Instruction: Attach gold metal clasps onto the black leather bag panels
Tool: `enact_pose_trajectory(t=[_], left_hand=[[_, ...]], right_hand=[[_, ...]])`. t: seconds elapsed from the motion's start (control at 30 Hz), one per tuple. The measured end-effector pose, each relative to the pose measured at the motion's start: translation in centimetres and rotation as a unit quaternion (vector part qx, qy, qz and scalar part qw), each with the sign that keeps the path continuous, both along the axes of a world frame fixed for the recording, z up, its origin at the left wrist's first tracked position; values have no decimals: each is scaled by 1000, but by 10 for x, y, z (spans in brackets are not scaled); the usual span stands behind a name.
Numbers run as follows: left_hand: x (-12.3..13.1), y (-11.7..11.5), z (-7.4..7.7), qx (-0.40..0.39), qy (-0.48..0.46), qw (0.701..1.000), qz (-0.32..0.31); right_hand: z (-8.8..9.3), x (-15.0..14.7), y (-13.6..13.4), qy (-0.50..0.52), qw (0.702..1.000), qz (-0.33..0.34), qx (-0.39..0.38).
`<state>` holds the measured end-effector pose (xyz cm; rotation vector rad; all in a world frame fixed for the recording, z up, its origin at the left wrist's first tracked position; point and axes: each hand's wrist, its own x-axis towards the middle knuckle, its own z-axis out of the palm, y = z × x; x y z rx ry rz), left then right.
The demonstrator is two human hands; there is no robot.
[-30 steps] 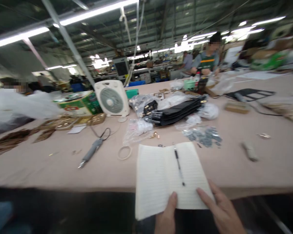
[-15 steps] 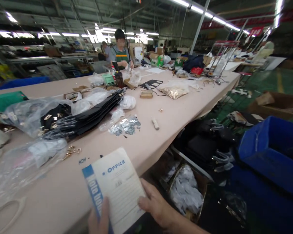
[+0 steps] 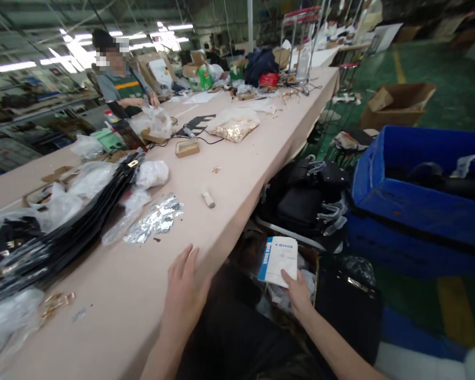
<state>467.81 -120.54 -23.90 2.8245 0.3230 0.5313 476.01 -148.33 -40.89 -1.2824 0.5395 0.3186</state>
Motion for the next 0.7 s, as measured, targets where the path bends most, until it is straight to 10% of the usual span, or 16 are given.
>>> enact_pose_trajectory(t=[0.13,0.37,0.7], left_hand=[[67,-5,-12,148,98,984,-9],[113,-16,-32,273,143,951,32],[137,23,-30,167,137,974,-63]], right_hand=[[-43,37,53,-8,997,68,-21],[-64,92,157,-56,961,249,-106],[-130,136,123,-35,947,260,-186]])
